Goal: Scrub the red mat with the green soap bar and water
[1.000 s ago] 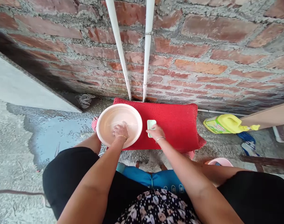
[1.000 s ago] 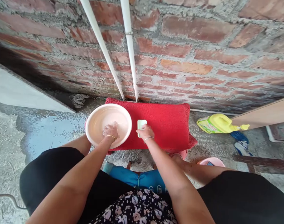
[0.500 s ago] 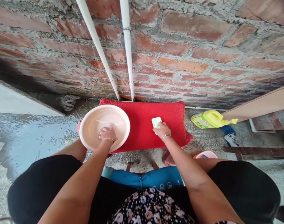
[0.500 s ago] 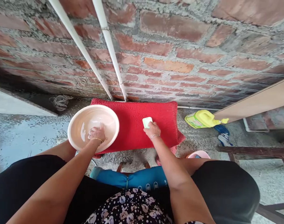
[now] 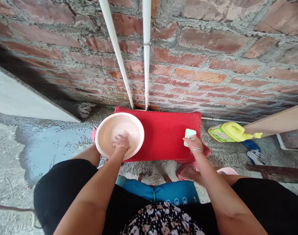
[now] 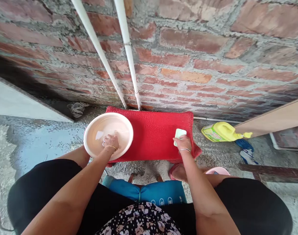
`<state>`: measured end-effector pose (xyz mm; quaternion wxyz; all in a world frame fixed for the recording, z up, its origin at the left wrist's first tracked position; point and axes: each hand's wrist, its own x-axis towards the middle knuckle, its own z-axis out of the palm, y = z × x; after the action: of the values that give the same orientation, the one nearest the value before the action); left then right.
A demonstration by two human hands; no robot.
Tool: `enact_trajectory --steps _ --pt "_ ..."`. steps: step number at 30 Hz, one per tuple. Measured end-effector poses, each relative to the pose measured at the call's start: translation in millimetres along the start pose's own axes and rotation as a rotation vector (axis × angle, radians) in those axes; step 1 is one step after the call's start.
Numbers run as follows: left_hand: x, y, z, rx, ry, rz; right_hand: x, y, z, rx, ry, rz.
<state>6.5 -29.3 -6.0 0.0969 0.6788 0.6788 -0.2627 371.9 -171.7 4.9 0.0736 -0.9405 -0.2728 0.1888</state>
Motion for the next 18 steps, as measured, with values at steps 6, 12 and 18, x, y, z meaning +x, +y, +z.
enact_trajectory --steps 6,12,18 --pt "-0.1 -2.3 1.3 0.01 -0.009 0.012 -71.1 -144.8 69.9 0.017 -0.228 -0.297" --pt "-1.1 -1.9 -2.9 0.022 -0.016 0.006 -101.5 -188.0 99.1 -0.087 -0.327 -0.466" --pt "3.3 -2.6 1.3 -0.017 -0.013 0.005 -56.1 -130.6 67.5 -0.15 -0.272 -0.431"
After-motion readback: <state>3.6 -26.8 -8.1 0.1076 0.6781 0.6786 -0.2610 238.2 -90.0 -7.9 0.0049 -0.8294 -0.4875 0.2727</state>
